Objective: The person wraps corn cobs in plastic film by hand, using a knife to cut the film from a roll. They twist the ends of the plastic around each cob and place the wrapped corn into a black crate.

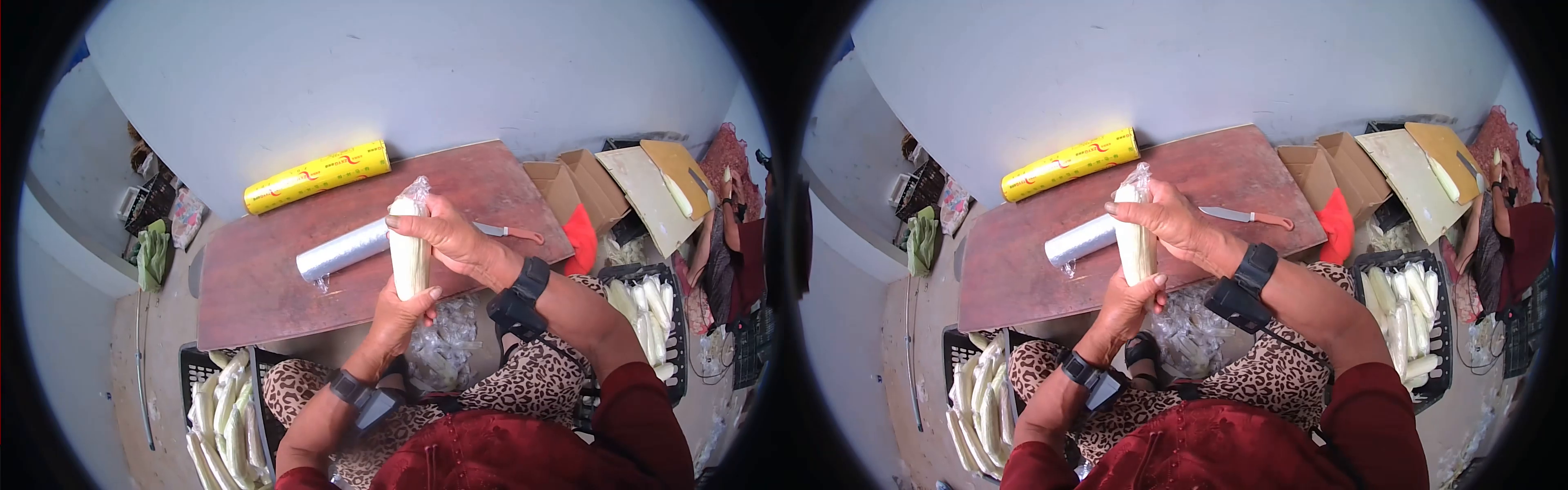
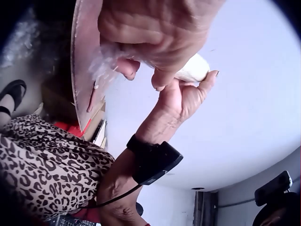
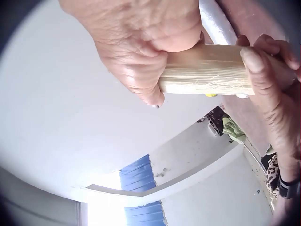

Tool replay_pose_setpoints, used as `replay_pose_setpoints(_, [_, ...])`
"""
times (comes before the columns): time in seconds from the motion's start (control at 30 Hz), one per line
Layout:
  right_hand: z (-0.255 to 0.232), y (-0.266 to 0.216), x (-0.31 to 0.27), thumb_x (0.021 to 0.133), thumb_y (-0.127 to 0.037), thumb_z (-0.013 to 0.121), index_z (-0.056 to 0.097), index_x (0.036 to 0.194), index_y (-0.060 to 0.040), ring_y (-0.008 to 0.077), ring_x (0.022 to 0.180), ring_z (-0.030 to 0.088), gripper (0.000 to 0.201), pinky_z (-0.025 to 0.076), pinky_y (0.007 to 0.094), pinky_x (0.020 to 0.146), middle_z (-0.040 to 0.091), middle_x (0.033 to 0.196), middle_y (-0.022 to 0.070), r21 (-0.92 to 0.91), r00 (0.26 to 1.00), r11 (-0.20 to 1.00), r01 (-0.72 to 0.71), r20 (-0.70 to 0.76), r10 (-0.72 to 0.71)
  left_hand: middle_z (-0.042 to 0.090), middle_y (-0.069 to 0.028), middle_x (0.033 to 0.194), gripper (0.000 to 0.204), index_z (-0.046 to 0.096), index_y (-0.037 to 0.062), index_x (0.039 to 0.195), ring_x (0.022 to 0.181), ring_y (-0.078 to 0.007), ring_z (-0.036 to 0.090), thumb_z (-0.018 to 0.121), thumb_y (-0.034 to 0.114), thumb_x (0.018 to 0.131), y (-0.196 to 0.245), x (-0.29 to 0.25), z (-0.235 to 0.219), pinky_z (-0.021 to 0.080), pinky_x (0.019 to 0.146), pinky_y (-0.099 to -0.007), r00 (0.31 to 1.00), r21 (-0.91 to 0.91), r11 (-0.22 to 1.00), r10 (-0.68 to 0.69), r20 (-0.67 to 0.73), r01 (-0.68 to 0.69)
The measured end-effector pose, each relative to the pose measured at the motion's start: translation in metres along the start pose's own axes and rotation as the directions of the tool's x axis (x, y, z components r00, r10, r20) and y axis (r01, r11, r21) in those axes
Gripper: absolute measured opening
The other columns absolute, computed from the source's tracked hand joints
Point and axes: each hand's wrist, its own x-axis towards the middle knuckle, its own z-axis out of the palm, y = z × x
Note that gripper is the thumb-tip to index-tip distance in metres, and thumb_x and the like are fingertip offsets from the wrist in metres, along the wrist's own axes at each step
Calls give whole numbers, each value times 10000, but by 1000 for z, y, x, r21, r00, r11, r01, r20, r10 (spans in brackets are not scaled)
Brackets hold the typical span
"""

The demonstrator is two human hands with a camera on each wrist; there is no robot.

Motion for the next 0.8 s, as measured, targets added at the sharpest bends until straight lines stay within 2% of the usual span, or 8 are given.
replay_pose_setpoints(0.07, [-5, 0, 2, 836, -215, 759, 547, 1087, -11, 142, 900, 602, 386, 518, 306, 780, 605, 960, 61, 3, 999, 1000, 27, -21, -27, 563, -19, 716, 313, 517, 62, 1027, 593, -127, 559, 752, 147, 840, -4, -2, 5, 440, 497, -241, 997, -7, 999, -34, -62, 34])
replay_pose_setpoints(0.1, [-5, -2, 2, 835, -211, 760, 548, 1088, -11, 141, 897, 602, 386, 517, 305, 777, 606, 960, 61, 4, 999, 999, 36, -25, -35, 536, -10, 720, 328, 517, 64, 1049, 565, -100, 499, 752, 165, 844, -4, -3, 7, 380, 479, -221, 997, -14, 998, -57, -56, 56])
replay_pose_setpoints(0.2, [-3, -9, 1, 834, -201, 762, 548, 1089, -11, 138, 891, 602, 384, 516, 305, 774, 608, 958, 60, 7, 997, 997, 71, -33, -71, 488, 6, 711, 320, 515, 61, 1072, 540, -85, 421, 734, 153, 858, -3, -6, 12, 335, 473, -217, 998, -135, 989, -67, -18, 64])
replay_pose_setpoints(0.4, [-6, -33, -1, 841, -190, 756, 547, 1084, -8, 134, 878, 608, 369, 522, 308, 772, 616, 942, 61, 88, 986, 983, 161, -53, -157, 451, 10, 695, 252, 507, 50, 1094, 533, -86, 377, 653, 167, 925, 2, -17, 30, 292, 465, -234, 995, -75, 996, -58, -77, 53])
replay_pose_setpoints(0.5, [-13, -44, -1, 841, -183, 756, 546, 1063, -13, 135, 814, 631, 350, 545, 306, 720, 619, 914, 56, 157, 981, 969, 190, -67, -182, 440, 5, 667, 210, 502, 39, 1103, 529, -87, 370, 561, 202, 986, -3, -19, 31, 284, 461, -238, 1000, 36, 999, 21, -14, -20])
replay_pose_setpoints(0.63, [-15, -55, -3, 841, -183, 757, 538, 1085, -14, 136, 824, 625, 369, 542, 308, 737, 612, 924, 48, 171, 972, 958, 231, -91, -219, 452, -1, 643, 207, 521, 31, 1074, 527, -89, 393, 485, 229, 1023, -5, -20, 26, 308, 468, -236, 998, 289, 957, 8, 55, -24])
replay_pose_setpoints(0.7, [-20, -63, -4, 842, -186, 757, 532, 1106, -14, 133, 858, 613, 387, 534, 308, 761, 607, 945, 49, 175, 974, 958, 225, -76, -215, 481, -6, 650, 208, 538, 30, 1057, 530, -95, 422, 475, 226, 1027, -17, -20, 16, 337, 478, -239, 994, 483, 874, 4, 112, -58])
replay_pose_setpoints(0.8, [-22, -60, -4, 845, -185, 755, 517, 1138, -13, 129, 915, 594, 415, 525, 311, 792, 597, 991, 54, 143, 972, 963, 229, -93, -218, 509, -20, 661, 210, 562, 25, 1052, 547, -105, 463, 449, 201, 1031, -6, -12, -5, 386, 502, -252, 969, 751, 648, -78, 232, -127])
